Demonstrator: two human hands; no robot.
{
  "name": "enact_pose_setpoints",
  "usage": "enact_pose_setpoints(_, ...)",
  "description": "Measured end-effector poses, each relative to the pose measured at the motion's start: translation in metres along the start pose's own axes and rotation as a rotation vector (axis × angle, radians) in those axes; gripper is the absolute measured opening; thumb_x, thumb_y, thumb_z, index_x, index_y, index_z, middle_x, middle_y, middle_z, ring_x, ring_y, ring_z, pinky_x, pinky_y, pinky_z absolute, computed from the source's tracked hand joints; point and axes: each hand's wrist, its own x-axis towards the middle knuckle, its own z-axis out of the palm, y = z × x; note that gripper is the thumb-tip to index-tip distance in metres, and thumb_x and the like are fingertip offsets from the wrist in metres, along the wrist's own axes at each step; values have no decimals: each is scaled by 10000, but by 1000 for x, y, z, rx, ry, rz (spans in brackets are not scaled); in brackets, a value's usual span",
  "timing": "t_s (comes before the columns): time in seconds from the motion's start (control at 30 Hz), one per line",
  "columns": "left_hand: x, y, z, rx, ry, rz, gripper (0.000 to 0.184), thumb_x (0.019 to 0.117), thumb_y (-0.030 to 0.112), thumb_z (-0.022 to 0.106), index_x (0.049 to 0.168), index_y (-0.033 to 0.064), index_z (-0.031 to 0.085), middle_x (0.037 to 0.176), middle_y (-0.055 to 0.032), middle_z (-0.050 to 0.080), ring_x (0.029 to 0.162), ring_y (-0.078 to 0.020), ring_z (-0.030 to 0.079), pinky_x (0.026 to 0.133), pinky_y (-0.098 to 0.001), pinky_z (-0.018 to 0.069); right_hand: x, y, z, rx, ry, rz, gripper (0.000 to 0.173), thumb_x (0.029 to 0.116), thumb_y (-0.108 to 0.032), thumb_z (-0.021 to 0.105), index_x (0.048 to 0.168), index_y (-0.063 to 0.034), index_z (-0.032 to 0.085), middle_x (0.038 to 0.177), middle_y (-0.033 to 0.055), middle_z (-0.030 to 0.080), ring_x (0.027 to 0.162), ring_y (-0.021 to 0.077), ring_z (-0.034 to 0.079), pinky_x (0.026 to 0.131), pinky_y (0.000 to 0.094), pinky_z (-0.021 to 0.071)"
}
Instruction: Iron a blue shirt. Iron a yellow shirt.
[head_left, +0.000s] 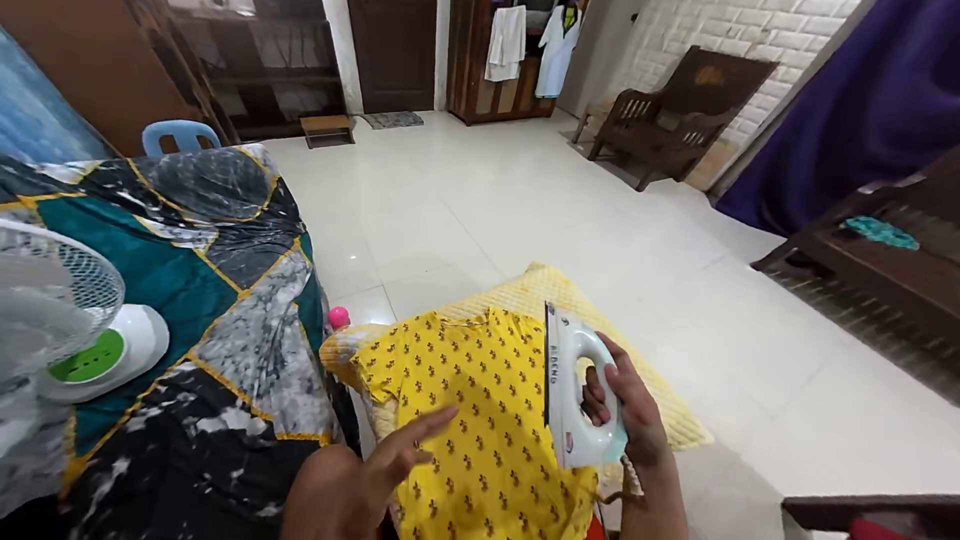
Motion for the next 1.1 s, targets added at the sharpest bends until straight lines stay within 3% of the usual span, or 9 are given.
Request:
enact_pose_setpoints(0.03, -3, -5, 2, 75, 78, 28, 923, 921, 812, 396, 1528, 122, 486, 1575, -86, 486, 1427, -262, 494, 1107, -520, 482, 5, -5, 9, -118, 19, 26, 593, 1060, -320, 508, 1579, -151, 275, 652, -13, 544, 457, 109, 542, 423, 288, 531)
enact_pose_setpoints(0.1, -4, -16, 5, 510, 260, -35, 707, 972, 657, 530, 1508, 197, 525, 1583, -42, 472, 1471, -230, 433, 1174, -523, 417, 10, -13, 32, -432, 77, 147, 583, 1038, -245, 505, 1575, -128, 312, 694, 42, 586, 476, 142, 574, 438, 331, 556)
enact_pose_setpoints(0.2, 27, -50, 5, 1004, 383, -354, 917, 876, 726, 607, 1619, 265, 333, 1703, -169, 194, 1557, -459, 159, 1158, -755, 215, 27, -7, 63, -944, 81, 419, 576, 1044, -275, 555, 1579, -179, 363, 1037, 179, 700, 742, 279, 704, 685, 497, 613)
enact_pose_setpoints(0.23, 41, -64, 2, 1079, 416, -379, 927, 879, 716, 608, 1631, 269, 303, 1710, -190, 145, 1556, -495, 102, 1152, -793, 137, 32, 2, 72, -1066, 77, 476, 578, 1049, -286, 562, 1583, -190, 362, 1091, 198, 701, 825, 316, 719, 761, 540, 607)
enact_pose_setpoints(0.33, 79, -94, -12, 1269, 504, -414, 851, 941, 723, 466, 1639, 272, 285, 1728, -138, 111, 1563, -491, 60, 1154, -801, 26, 44, 30, 88, -1271, 125, 533, 591, 1057, -292, 556, 1595, -172, 343, 1117, 225, 709, 961, 385, 724, 866, 586, 579)
enact_pose_setpoints(0.4, 93, -107, -18, 1305, 581, -470, 826, 964, 722, 380, 1632, 243, 308, 1719, -138, 160, 1554, -510, 86, 1146, -806, 39, 52, 37, 90, -1319, 175, 549, 586, 1062, -292, 541, 1596, -156, 340, 1118, 228, 710, 989, 392, 720, 880, 579, 575)
enact_pose_setpoints(0.5, 99, -123, -29, 1310, 642, -577, 839, 949, 773, 297, 1630, 283, 307, 1717, -127, 176, 1545, -527, 94, 1125, -826, 27, 75, 36, 90, -1339, 198, 599, 585, 1067, -297, 523, 1599, -147, 331, 1155, 234, 702, 1037, 397, 711, 904, 580, 568)
enact_pose_setpoints(0.77, 99, -127, -29, 1318, 638, -612, 845, 944, 792, 244, 1640, 314, 265, 1726, -109, 149, 1558, -500, 74, 1107, -843, 29, 154, 40, 61, -1353, 226, 626, 602, 1038, -276, 531, 1587, -136, 326, 1237, 229, 677, 1127, 385, 686, 937, 568, 558)
enact_pose_setpoints(1.1, 99, -127, -28, 1344, 654, -619, 860, 931, 803, 251, 1636, 312, 279, 1724, -98, 165, 1556, -493, 107, 1100, -843, 67, 57, 34, 94, -1392, 383, 723, 602, 1064, -314, 490, 1613, -160, 296, 1137, 232, 708, 1023, 406, 717, 869, 582, 583)
